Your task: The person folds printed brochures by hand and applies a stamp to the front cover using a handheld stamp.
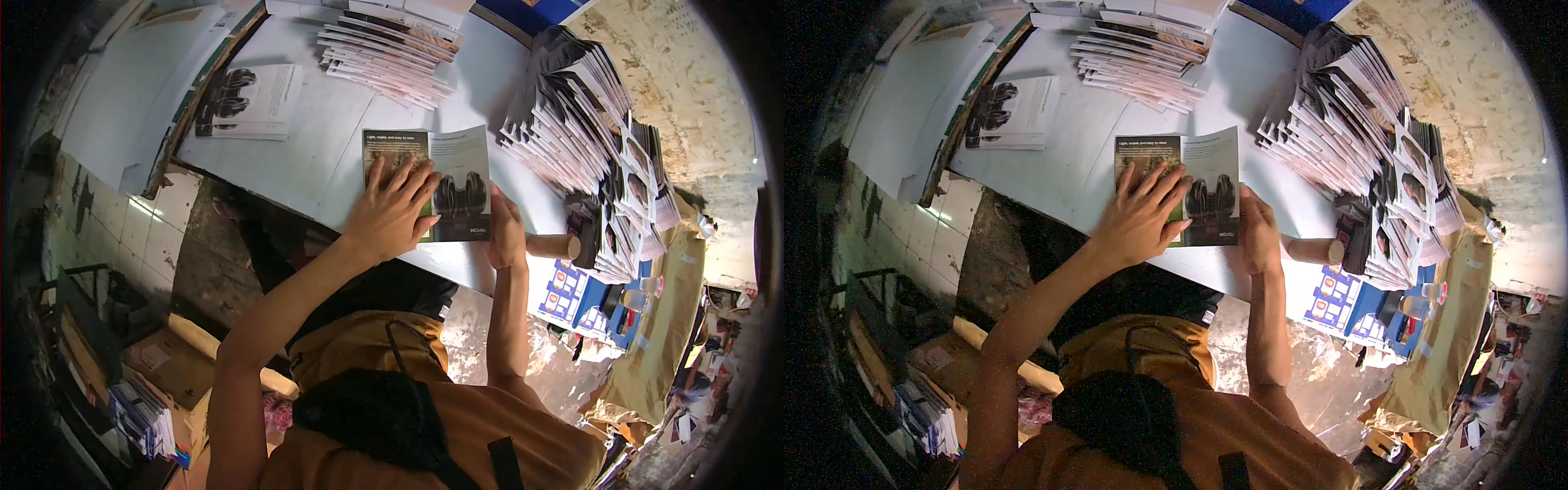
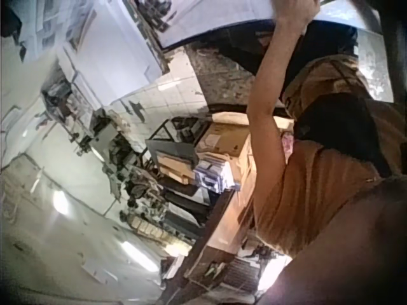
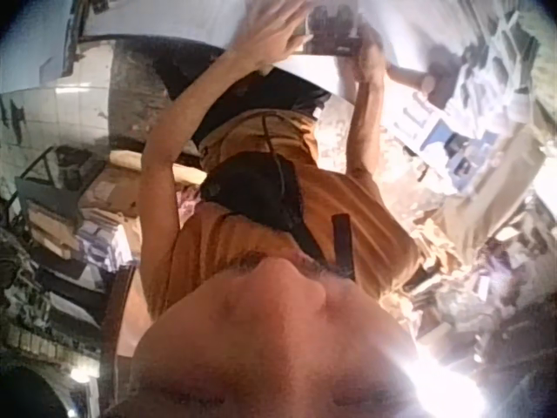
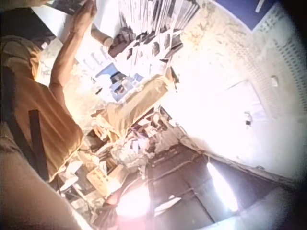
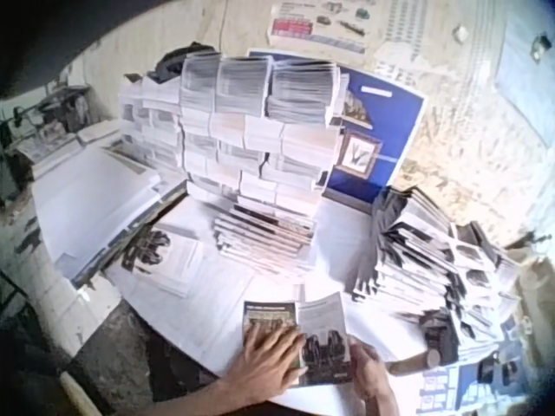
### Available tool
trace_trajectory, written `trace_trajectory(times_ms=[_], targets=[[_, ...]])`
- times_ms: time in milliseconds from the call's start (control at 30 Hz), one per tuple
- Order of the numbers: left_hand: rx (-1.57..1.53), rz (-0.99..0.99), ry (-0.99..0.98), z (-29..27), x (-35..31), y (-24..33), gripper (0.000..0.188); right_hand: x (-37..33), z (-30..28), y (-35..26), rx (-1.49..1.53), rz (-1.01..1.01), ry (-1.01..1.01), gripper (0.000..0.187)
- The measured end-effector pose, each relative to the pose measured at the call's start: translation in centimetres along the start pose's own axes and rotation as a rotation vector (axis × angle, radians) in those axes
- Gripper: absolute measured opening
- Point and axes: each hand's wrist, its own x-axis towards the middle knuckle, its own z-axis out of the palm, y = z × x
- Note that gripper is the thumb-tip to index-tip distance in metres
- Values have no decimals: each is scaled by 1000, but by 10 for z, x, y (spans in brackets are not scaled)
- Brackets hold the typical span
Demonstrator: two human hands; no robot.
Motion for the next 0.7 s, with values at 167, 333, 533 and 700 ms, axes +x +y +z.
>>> trace_trajectory(times_ms=[167,333,533,700], targets=[[-84,-85,-46,-11,1,-6,78,-15,44,1,-788,-445,-164,55],[64,-422,47,-25,-28,-36,66,-16,56,14,-1284,-685,-29,63],[116,-290,-3,-26,-51,-48,54,-18,75,32,-1371,-726,-151,59],[105,-268,-22,-27,-54,-51,55,-17,82,37,-1456,-711,-117,59]])
